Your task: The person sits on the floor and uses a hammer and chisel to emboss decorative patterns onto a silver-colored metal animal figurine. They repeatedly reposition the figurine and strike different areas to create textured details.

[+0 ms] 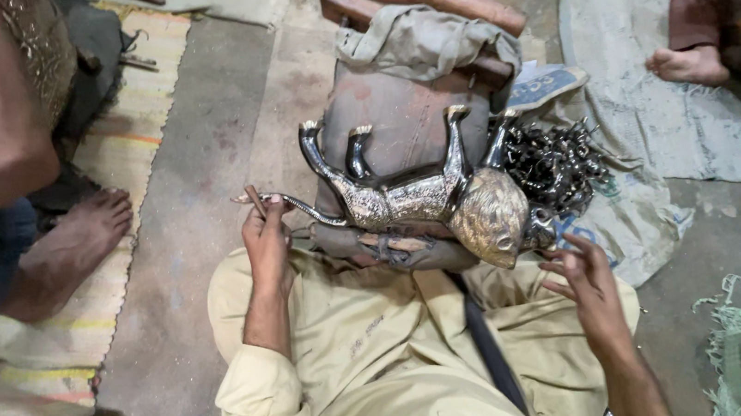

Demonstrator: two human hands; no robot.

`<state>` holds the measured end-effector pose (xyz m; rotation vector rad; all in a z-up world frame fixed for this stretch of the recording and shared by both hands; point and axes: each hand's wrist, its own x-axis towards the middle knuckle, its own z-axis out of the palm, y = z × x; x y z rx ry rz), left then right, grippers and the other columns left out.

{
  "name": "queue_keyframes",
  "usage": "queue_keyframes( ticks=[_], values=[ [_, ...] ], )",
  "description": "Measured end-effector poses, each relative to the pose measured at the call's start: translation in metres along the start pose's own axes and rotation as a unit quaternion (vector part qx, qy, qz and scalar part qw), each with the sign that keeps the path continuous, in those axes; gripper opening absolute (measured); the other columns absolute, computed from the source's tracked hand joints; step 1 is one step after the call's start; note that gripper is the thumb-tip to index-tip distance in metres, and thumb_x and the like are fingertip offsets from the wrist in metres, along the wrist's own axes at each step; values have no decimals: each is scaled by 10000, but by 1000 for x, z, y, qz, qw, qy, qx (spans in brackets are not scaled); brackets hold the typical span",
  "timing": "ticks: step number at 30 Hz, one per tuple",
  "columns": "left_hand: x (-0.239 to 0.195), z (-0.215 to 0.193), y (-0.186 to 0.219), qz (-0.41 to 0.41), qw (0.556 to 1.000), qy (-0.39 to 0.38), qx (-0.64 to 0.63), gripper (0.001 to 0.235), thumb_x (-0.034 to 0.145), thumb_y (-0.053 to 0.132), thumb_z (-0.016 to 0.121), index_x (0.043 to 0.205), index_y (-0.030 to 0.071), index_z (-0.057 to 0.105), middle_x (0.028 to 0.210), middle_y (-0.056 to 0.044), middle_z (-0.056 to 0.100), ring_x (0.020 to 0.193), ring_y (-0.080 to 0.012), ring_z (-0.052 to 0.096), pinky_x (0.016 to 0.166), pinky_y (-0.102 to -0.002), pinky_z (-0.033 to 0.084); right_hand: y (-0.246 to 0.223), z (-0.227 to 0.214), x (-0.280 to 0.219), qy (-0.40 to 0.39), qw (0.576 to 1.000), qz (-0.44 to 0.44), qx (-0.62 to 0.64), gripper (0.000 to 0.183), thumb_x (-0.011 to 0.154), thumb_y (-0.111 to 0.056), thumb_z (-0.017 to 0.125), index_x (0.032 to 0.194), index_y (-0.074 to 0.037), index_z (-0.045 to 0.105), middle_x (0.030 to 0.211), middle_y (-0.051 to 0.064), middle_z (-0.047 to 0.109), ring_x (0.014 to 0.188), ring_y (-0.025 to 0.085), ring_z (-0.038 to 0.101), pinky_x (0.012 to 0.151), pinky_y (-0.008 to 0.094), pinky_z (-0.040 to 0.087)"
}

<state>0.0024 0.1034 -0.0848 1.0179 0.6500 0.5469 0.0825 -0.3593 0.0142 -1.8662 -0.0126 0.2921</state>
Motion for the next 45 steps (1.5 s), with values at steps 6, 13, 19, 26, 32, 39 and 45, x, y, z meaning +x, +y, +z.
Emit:
queue_keyframes(
  ticks=[6,13,19,26,32,39,45],
  values=[
    [-3,20,19,-100,988,-110,-29,265,1028,312,561,1158,93,632,882,-5,742,494,-33,352,477,-211,315,-38,54,33,31,953,-222,-204,904,800,-474,834,1503,-19,491,1476,196,524,1408,319,477,1177,450,361],
    [-13,48,45,26,992,-124,17,305,1079,364,544,1119,71,621,891,-52,770,503,-24,341,464,-212,272,-39,51,49,20,997,-77,7,754,773,-342,849,1407,-40,576,1311,126,617,1204,244,601,1013,391,520],
    [-28,102,113,155,969,-193,-6,341,1099,403,566,1119,66,611,853,-46,757,514,-17,363,473,-211,256,-22,41,31,43,977,-24,207,592,957,-375,720,1406,-44,522,1243,85,609,1071,162,592,829,303,515],
    [-54,208,206,309,894,-325,0,376,1126,437,535,1220,77,589,843,-57,752,562,-34,472,501,-206,326,-35,39,-24,59,972,44,222,569,1045,-580,374,1206,-71,570,902,49,642,698,98,613,529,267,497],
    [-55,299,214,358,848,-368,130,322,1132,362,488,1213,67,588,827,-20,751,794,-131,794,715,-312,593,-39,81,-56,-100,922,195,318,428,1025,-403,366,1115,-47,586,742,164,659,372,96,407,290,239,315],
    [0,337,149,336,821,-267,376,279,1017,292,608,1070,18,597,744,-97,740,697,-263,754,644,-444,578,-23,141,-57,-384,600,432,553,502,1030,-511,361,1029,-48,556,761,75,578,399,43,371,321,185,298],
    [42,328,96,247,851,-261,383,285,1006,293,620,1060,13,618,674,-75,743,657,-238,767,668,-434,579,0,153,-52,-408,550,470,558,495,1028,-546,397,1008,-71,535,769,42,532,425,37,378,342,182,308]
  ],
)
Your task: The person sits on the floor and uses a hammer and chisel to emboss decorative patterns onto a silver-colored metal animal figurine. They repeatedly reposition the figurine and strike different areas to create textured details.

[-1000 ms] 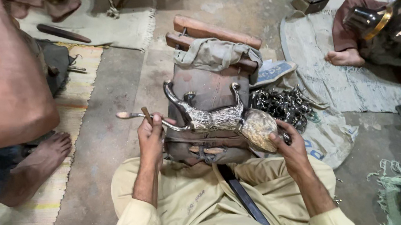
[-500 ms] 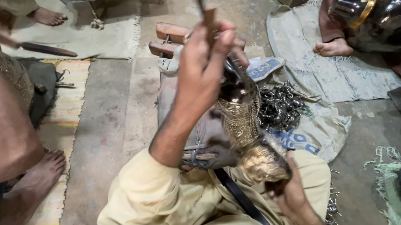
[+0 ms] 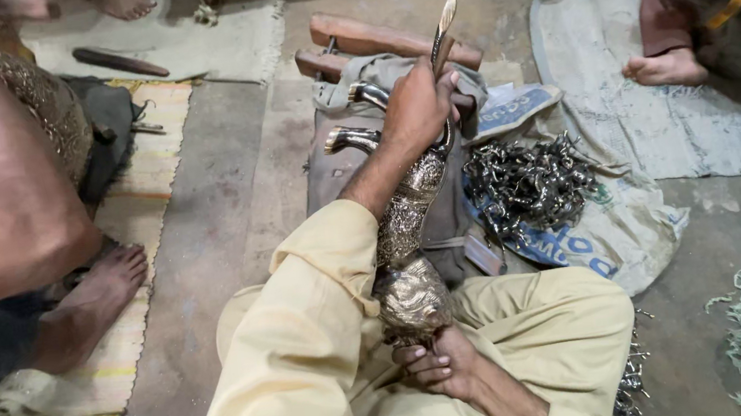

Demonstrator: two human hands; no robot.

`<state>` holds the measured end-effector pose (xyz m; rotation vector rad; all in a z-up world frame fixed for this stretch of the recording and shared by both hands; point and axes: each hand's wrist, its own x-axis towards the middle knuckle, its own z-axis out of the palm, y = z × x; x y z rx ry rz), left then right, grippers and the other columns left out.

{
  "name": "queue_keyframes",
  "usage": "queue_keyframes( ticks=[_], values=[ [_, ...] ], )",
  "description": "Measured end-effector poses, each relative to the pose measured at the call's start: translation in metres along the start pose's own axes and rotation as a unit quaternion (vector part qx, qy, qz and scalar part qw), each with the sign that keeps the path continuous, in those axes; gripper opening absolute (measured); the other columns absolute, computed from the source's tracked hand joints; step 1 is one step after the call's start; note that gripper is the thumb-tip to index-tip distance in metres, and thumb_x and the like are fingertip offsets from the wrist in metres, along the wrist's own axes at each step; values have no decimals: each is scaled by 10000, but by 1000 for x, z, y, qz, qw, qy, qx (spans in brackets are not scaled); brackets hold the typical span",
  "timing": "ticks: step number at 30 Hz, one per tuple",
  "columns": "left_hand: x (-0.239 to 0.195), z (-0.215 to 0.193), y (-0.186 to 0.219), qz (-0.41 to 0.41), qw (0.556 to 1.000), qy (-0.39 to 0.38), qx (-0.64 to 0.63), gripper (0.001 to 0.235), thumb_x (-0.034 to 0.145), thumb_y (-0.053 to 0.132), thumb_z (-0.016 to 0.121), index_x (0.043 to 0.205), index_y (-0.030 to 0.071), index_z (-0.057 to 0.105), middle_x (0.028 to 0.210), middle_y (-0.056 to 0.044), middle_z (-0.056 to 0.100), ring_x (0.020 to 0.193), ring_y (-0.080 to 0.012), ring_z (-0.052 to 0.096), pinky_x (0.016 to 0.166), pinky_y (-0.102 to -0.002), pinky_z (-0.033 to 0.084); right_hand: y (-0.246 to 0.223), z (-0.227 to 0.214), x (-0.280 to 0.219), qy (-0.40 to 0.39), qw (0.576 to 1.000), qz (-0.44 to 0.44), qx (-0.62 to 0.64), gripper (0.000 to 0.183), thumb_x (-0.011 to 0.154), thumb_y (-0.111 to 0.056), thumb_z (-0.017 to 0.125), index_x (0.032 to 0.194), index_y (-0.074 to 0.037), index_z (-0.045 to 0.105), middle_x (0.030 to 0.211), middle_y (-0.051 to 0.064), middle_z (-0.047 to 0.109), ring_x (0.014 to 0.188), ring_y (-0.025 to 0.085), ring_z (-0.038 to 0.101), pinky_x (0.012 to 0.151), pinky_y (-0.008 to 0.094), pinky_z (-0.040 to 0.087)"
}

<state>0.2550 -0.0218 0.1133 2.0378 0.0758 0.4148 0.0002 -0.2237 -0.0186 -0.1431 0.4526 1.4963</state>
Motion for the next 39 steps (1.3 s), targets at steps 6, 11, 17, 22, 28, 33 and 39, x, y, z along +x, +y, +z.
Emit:
queue_keyframes(
  ticks=[6,11,17,22,28,33,39],
  values=[
    [5,10,-34,-31,993,-17,-108,275,1013,281,578,1064,20,648,625,-59,747,603,-164,751,622,-341,545,-7,-9,7,-1,1000,12,-21,495,1026,-581,434,988,-94,514,777,8,485,451,30,384,364,179,318],
    [9,2,-47,-30,980,-52,-192,315,1056,301,562,1027,15,690,623,-43,743,547,-89,574,527,-296,425,-5,-8,10,5,992,-8,-123,465,1013,-581,384,1009,-138,527,798,0,491,517,70,411,451,223,354],
    [9,0,-48,-62,976,-73,-194,330,1044,309,564,1028,9,698,636,-39,751,542,-80,540,511,-286,420,-5,-13,11,-20,989,-20,-143,485,1035,-535,359,1134,-117,585,844,22,547,601,117,459,533,253,401],
    [16,5,-47,-90,981,-85,-149,297,1029,290,570,1069,24,696,667,-30,779,596,-74,617,588,-274,479,-3,-10,14,16,978,-88,-186,598,1063,-532,353,1357,-70,595,1141,153,708,847,254,691,807,412,581],
    [11,7,-56,-58,968,-73,-232,310,1065,286,566,1097,7,695,693,-46,762,614,-88,585,593,-279,452,1,20,13,-72,982,-132,-116,954,936,-781,321,1525,-46,472,1495,219,553,1303,372,578,1117,499,489],
    [3,-11,-55,-70,952,-85,-286,318,1074,314,540,1149,29,661,686,-43,740,520,-74,472,488,-252,357,-2,36,15,-77,980,-132,-130,1077,841,-884,295,1535,-77,457,1511,238,535,1386,407,513,1134,498,457],
    [-7,-31,-42,-43,939,-46,-338,281,1081,255,530,1180,18,644,777,-11,727,600,-89,670,529,-251,469,-1,27,18,-122,961,-173,-179,975,947,-827,358,1529,-52,465,1400,225,584,1281,422,585,1153,585,439]
  ],
)
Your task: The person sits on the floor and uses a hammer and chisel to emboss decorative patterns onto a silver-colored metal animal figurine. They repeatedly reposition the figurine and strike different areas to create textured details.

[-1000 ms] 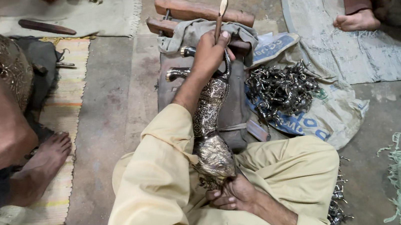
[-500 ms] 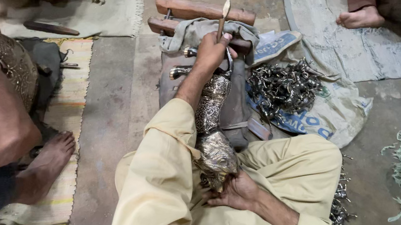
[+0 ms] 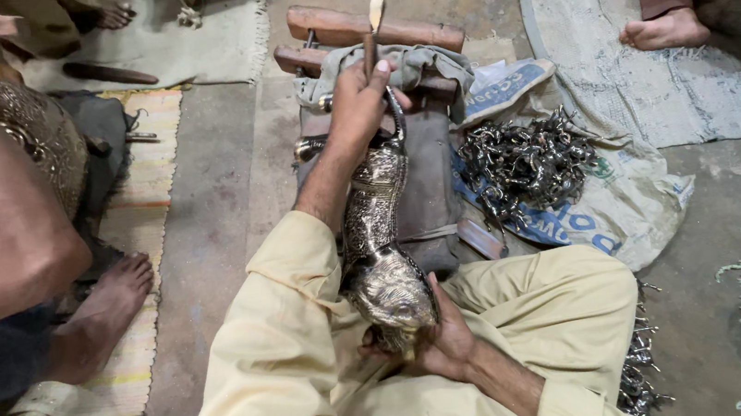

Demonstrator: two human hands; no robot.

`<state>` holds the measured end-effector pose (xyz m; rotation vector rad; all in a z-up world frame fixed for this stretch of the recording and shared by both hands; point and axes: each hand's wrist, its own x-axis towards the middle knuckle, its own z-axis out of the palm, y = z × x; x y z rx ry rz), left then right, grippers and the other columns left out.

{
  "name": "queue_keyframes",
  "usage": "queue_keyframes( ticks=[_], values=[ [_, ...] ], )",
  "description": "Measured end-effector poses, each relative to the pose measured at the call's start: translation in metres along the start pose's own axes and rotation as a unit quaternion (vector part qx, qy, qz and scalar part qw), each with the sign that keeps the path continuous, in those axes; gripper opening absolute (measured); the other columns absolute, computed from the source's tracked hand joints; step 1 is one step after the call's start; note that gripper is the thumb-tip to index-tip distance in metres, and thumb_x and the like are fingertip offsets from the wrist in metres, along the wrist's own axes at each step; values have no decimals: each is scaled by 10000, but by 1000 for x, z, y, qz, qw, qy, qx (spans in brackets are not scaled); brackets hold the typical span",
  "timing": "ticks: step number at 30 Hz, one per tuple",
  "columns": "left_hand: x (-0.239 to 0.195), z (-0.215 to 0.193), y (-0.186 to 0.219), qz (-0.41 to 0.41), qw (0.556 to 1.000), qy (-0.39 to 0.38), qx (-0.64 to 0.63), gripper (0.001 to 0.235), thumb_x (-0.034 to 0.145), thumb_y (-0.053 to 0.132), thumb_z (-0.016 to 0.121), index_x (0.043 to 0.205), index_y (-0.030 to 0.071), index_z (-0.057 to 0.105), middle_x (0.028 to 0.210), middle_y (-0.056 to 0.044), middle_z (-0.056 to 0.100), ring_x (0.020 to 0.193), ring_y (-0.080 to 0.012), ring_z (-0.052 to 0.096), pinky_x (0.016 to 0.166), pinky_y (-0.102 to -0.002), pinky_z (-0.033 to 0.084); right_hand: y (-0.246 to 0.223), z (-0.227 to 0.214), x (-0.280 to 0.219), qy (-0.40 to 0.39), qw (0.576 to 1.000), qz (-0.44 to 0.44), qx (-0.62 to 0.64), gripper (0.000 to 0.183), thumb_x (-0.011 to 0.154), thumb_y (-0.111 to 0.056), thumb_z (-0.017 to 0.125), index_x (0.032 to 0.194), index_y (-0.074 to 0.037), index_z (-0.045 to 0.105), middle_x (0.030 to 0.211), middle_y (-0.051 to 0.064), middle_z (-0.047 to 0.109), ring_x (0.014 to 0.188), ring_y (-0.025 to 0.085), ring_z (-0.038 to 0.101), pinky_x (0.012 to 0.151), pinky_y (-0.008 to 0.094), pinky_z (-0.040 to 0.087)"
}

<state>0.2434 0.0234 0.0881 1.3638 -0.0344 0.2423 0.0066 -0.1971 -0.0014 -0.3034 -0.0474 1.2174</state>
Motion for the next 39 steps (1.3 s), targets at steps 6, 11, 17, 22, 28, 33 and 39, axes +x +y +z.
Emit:
queue_keyframes(
  ticks=[6,11,17,22,28,33,39],
  values=[
    [-29,-23,55,2,998,40,46,271,1089,223,524,1179,29,690,691,-54,716,535,-81,564,502,-247,405,13,-6,-14,-23,992,4,-124,778,1043,-651,422,1525,-43,483,1426,191,609,1316,332,590,1162,507,412],
    [-67,-27,85,-67,997,41,-3,246,1078,220,538,1189,63,691,687,-47,696,514,-84,526,484,-255,379,31,-13,-37,-3,984,102,-145,754,995,-613,476,1518,-70,452,1481,124,572,1382,280,531,1207,473,378],
    [-98,-40,56,-167,981,96,1,260,1065,285,543,1183,119,706,696,-24,696,503,-84,521,489,-250,422,35,-12,-44,-68,970,155,-176,810,973,-636,499,1541,-64,424,1487,154,569,1380,307,526,1210,483,368],
    [-101,-55,-9,-181,976,94,-76,256,1068,290,546,1160,104,695,684,-19,668,484,-87,482,466,-258,387,46,-6,-40,-16,967,161,-194,812,962,-638,517,1526,-62,422,1458,145,602,1357,318,549,1199,484,388],
    [-97,-59,-44,-165,979,70,-96,306,1101,317,485,1186,106,690,701,-25,689,459,-50,398,433,-226,308,39,12,-41,29,973,140,-182,748,990,-604,501,1496,-57,433,1325,212,654,1212,366,649,1095,506,493],
    [-99,-59,-36,-66,989,134,-10,351,1095,323,455,1179,62,672,718,-45,673,464,-70,473,420,-237,388,33,30,-40,58,970,164,-171,820,968,-658,433,1537,-68,421,1343,221,663,1247,333,656,1107,475,502],
    [-165,-83,-18,45,972,215,79,332,1109,327,480,1143,41,647,830,-44,755,579,-48,552,512,-207,436,31,35,-43,-7,971,163,-174,870,986,-707,396,1572,-65,395,1374,237,633,1291,328,626,1124,480,480]
  ],
)
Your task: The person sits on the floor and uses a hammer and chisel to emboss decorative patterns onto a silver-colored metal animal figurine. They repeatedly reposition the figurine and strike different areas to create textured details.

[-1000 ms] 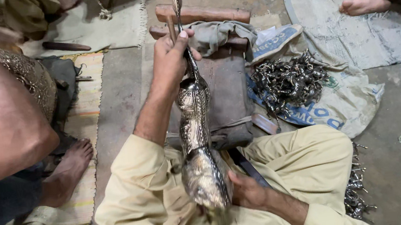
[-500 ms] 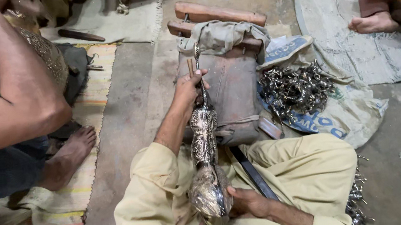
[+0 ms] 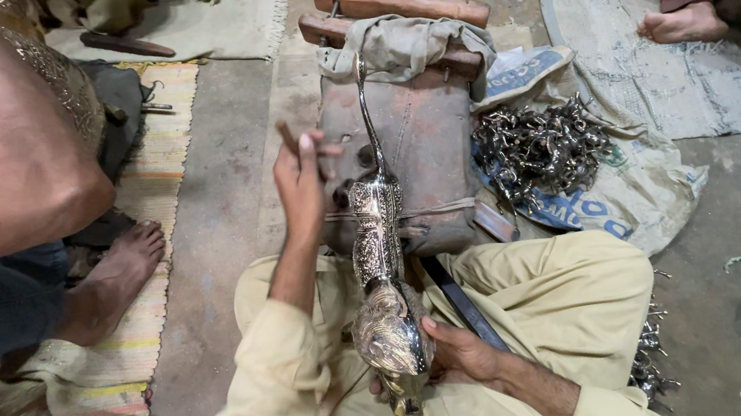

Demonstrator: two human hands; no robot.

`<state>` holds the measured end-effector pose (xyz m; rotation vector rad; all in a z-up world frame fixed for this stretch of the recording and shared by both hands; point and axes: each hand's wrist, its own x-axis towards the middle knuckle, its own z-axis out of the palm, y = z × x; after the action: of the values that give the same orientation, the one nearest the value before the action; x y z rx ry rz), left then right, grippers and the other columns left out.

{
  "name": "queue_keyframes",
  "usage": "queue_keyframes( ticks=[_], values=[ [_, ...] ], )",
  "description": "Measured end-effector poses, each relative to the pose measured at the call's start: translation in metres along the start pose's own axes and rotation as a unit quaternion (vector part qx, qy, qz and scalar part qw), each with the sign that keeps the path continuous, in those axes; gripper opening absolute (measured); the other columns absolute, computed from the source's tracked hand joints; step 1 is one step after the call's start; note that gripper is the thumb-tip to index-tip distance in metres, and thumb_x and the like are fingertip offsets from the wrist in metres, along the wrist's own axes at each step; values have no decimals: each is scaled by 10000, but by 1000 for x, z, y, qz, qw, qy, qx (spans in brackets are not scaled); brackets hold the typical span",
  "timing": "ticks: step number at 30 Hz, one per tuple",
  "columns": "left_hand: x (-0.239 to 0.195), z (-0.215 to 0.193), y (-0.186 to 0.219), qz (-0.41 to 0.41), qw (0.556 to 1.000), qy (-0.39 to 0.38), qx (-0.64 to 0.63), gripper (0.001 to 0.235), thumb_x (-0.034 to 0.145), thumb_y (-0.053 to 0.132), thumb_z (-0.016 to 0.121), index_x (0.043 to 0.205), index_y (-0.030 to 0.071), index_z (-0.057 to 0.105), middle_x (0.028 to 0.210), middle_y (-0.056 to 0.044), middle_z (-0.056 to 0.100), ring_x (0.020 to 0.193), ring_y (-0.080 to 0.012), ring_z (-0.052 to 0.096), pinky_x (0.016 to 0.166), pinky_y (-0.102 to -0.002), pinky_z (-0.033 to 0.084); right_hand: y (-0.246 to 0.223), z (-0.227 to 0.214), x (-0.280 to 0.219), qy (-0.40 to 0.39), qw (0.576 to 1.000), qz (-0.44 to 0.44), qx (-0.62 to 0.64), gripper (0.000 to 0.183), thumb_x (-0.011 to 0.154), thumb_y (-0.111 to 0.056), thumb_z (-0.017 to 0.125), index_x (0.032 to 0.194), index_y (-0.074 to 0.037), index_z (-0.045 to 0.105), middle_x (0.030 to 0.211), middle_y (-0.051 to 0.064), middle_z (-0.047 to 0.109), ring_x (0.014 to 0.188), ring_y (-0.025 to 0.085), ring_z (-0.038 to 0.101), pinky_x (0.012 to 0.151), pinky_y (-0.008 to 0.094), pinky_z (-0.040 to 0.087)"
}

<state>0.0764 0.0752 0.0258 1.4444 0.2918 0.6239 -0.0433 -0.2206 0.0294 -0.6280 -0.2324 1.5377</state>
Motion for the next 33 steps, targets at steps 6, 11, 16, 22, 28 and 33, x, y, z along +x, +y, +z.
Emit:
queue_keyframes(
  ticks=[6,11,16,22,28,33],
  values=[
    [-89,-78,22,-59,993,-42,95,320,1077,301,529,1138,23,675,766,-58,731,582,-66,574,510,-238,434,3,-6,1,-8,1000,-1,8,893,959,-732,381,1560,-72,394,1393,243,620,1322,352,606,1154,490,460],
    [-165,-116,34,-101,973,14,209,322,1080,273,505,1117,11,688,801,-68,759,566,-78,563,530,-260,474,6,-8,3,5,1000,0,22,898,958,-736,356,1554,-67,390,1414,272,605,1325,391,599,1176,489,443],
    [-210,-129,37,-143,951,31,274,248,1053,195,513,1142,38,683,935,-75,790,598,-194,601,637,-327,532,4,1,3,40,998,-27,38,858,981,-693,369,1546,-47,390,1376,323,605,1266,434,622,1141,506,461],
    [-219,-132,51,1,935,-23,354,226,1020,85,531,1193,24,663,1183,-178,669,1067,-345,692,904,-421,539,-2,15,7,50,996,-55,40,868,985,-704,420,1522,-23,436,1315,367,625,1186,447,658,1040,514,514],
    [-222,-119,68,0,943,-57,328,242,1010,96,536,1210,35,658,1206,-142,678,1080,-312,700,919,-397,542,-8,31,13,101,993,-49,44,879,915,-711,477,1431,-1,503,1269,348,643,1117,450,699,1015,528,570],
    [-234,-121,75,-74,963,-53,252,257,1066,191,530,1198,46,697,1048,-114,739,758,-191,615,705,-326,523,-14,42,16,118,990,-69,37,895,938,-706,493,1444,31,505,1269,298,662,1096,421,710,1002,524,566]
  ],
)
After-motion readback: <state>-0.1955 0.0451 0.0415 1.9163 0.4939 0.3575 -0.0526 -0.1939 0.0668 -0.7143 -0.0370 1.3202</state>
